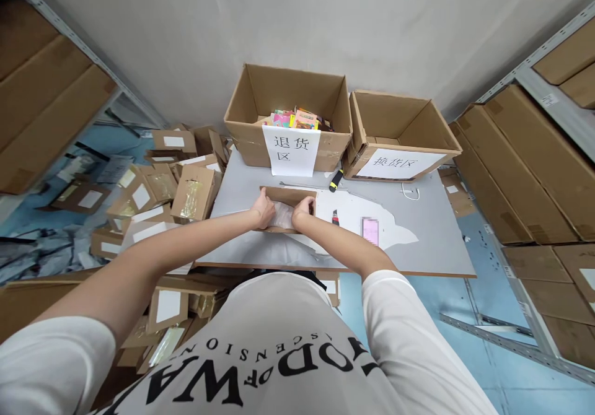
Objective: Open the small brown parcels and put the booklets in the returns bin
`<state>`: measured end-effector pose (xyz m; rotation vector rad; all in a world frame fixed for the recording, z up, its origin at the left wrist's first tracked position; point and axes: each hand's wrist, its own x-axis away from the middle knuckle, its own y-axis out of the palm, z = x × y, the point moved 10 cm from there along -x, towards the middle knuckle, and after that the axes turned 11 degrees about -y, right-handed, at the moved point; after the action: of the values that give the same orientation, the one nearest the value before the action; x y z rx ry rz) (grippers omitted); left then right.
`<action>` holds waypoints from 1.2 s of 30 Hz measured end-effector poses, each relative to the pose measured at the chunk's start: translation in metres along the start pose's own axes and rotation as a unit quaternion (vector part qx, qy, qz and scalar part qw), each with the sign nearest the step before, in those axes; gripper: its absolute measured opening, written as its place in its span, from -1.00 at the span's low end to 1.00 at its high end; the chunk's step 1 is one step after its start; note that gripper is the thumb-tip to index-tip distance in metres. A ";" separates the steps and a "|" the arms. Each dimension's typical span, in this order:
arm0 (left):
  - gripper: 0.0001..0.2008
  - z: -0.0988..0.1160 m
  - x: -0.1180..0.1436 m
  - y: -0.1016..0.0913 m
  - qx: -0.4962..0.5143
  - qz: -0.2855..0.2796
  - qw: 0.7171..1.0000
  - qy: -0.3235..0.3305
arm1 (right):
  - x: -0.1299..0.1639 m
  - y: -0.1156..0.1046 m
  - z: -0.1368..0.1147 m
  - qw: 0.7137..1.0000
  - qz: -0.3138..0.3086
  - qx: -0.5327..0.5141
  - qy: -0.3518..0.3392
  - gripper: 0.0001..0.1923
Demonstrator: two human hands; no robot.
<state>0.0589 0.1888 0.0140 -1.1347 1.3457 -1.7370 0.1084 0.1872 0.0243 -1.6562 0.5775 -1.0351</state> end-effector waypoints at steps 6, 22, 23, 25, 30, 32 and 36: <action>-0.10 -0.035 0.045 -0.008 0.005 0.021 0.997 -0.077 | 0.058 0.024 0.047 0.991 -0.080 0.028 0.108 -0.07; 0.41 -0.067 0.071 0.029 0.055 -0.032 0.986 -0.156 | 0.081 0.078 0.072 0.966 0.082 -0.245 -0.020 0.36; 0.42 -0.067 0.070 0.032 0.074 -0.032 0.984 -0.156 | 0.080 0.079 0.073 0.962 0.086 -0.258 -0.025 0.37; 0.44 -0.068 0.068 0.036 0.101 -0.029 0.982 -0.158 | 0.077 0.079 0.073 0.957 0.090 -0.273 -0.033 0.38; 0.43 -0.068 0.068 0.037 0.121 -0.024 0.978 -0.166 | 0.078 0.073 0.070 0.967 0.068 -0.246 -0.023 0.34; 0.43 -0.068 0.070 0.037 0.120 -0.026 0.978 -0.168 | 0.082 0.063 0.069 0.978 0.045 -0.202 -0.003 0.32; 0.42 -0.068 0.073 0.037 0.114 -0.029 0.979 -0.169 | 0.092 0.022 0.059 0.995 0.009 -0.100 0.014 0.08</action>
<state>-0.0338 0.1424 -0.0105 -1.2773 0.8943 -1.6013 0.2083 0.1380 0.0309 -1.8103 0.7332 -1.0141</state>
